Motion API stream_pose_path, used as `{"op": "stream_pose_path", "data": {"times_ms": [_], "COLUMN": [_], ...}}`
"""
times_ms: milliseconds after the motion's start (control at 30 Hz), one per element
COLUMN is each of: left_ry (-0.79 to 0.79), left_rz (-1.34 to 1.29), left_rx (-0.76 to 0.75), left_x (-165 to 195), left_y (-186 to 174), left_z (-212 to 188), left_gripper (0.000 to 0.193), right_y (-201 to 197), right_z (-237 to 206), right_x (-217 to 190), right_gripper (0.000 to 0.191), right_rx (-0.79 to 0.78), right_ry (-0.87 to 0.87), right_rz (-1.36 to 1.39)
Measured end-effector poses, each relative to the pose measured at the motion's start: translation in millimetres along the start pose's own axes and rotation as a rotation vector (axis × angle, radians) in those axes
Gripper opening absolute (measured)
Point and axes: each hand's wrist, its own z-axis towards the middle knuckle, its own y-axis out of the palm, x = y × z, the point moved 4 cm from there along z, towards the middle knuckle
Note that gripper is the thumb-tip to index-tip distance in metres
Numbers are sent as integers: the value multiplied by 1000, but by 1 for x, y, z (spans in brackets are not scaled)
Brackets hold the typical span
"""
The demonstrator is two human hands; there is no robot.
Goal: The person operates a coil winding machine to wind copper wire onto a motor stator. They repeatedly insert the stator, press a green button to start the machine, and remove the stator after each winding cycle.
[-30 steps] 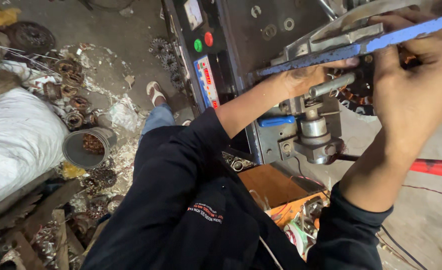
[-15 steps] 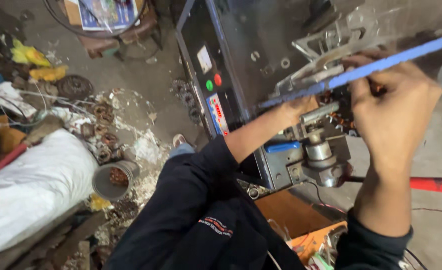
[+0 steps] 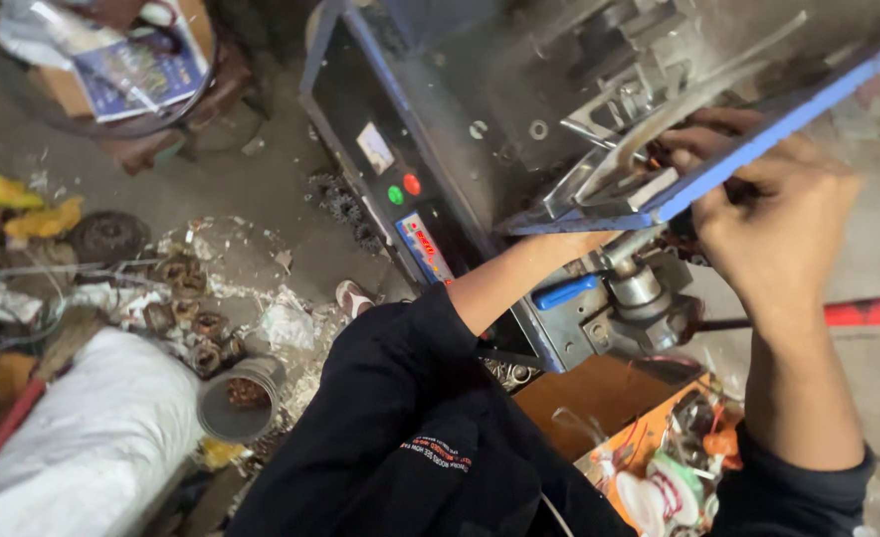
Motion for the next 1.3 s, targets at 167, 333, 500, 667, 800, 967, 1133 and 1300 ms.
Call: {"op": "stream_pose_path", "data": {"times_ms": [167,333,500,667,800,967,1133,1300], "left_ry": [-23,-35,-63,-45,-8,49,76,22], "left_rz": [-43,20,45,74,116,220,316,144], "left_rx": [56,67,83,85,55,-27,-104,-63], "left_x": [4,7,4,2,0,-1,4,-1], "left_y": [3,13,8,-1,3,20,34,22], "left_z": [-9,-16,-16,-13,-7,-7,-17,-6], "left_gripper": [37,40,45,51,57,64,71,79], "right_y": [0,1,0,-2,-6,-7,-7,-4], "right_z": [4,6,6,1,-2,-4,-11,-20], "right_x": [5,6,9,13,15,11,13,29], "right_gripper": [20,17,22,26,30,22,18,23], "right_rx": [-9,1,10,27,18,7,4,1], "right_ry": [5,24,44,17,1,55,11,28], "right_rz": [-29,-25,-21,2,-11,26,6,56]}}
